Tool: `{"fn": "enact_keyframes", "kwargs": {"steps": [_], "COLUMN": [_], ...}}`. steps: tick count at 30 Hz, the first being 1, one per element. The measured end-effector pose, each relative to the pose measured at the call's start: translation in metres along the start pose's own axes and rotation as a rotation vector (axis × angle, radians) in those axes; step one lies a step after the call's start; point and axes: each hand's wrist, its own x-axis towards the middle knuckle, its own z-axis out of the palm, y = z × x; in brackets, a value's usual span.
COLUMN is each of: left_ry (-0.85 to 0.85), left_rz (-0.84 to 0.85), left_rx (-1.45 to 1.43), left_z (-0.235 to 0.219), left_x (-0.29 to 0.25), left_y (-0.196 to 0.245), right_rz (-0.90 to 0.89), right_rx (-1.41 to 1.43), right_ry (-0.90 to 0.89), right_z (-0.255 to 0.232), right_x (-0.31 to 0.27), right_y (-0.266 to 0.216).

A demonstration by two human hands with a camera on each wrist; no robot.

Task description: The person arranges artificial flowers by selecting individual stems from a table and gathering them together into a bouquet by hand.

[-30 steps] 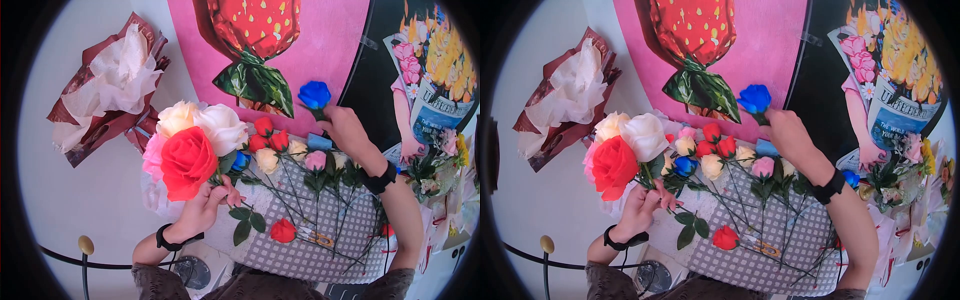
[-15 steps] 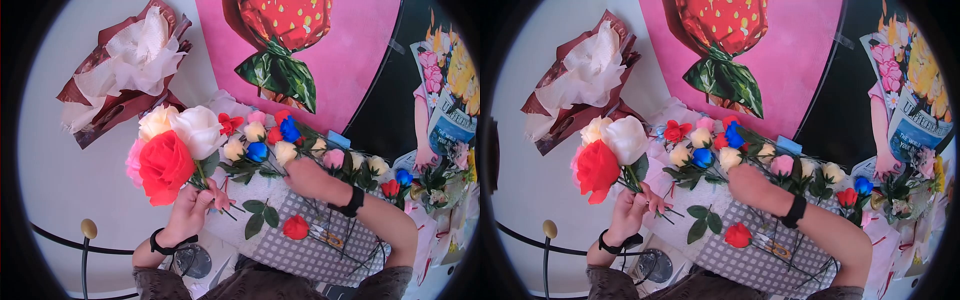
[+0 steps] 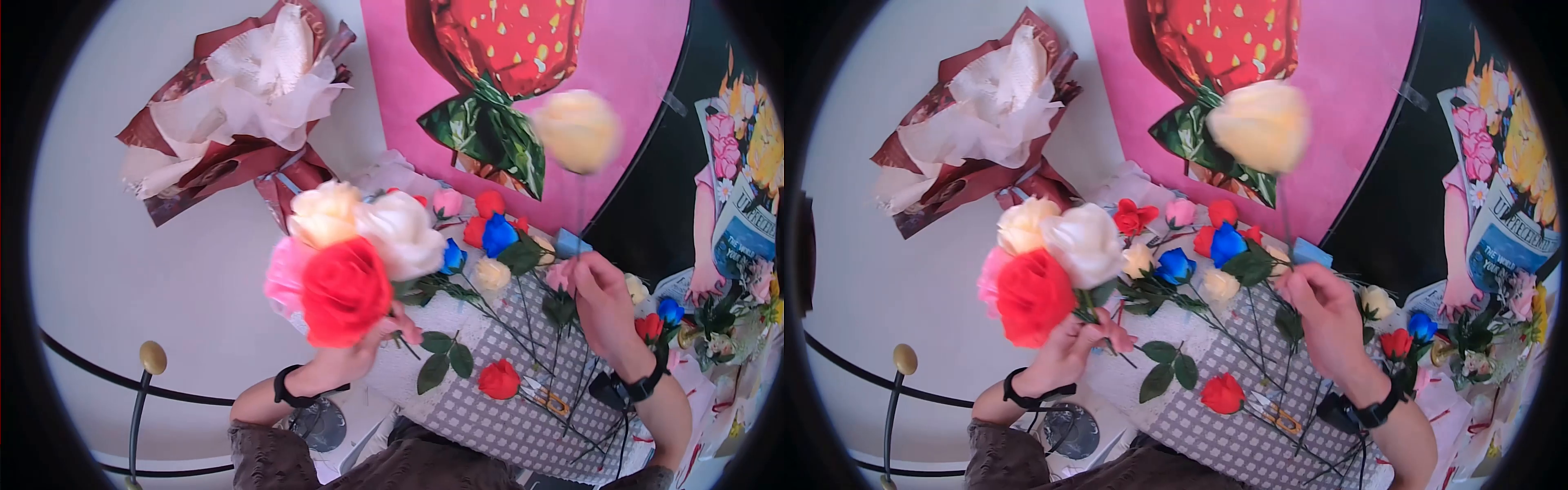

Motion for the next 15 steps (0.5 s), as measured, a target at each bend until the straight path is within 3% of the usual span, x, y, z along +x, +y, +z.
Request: {"fn": "enact_keyframes", "kwargs": {"steps": [2,3,6,8,9,15], "left_ry": [-0.194,-0.289,-0.268,-0.255,-0.249,-0.239], "left_rz": [0.065,0.168,0.163,0.151,0.145,0.068], "left_rx": [0.252,0.111,0.1,0.082,0.073,-0.01], "left_z": [-0.006,-0.015,-0.019,-0.019,-0.019,-0.016], "left_x": [0.004,0.005,0.0,-0.002,-0.003,-0.011], "left_y": [-0.012,-0.032,-0.036,-0.037,-0.036,-0.045], "right_rz": [-0.033,-0.074,-0.118,0.013,0.072,0.03], "right_rx": [-0.036,-0.068,-0.268,-0.513,-0.554,-0.638], "right_ry": [-0.01,-0.026,-0.044,-0.098,-0.11,-0.025], "right_z": [0.005,0.008,0.013,0.01,0.011,0.015], "right_x": [-0.012,-0.017,-0.027,-0.029,-0.029,-0.018], "right_y": [-0.007,-0.012,-0.017,-0.009,-0.006,-0.027]}}
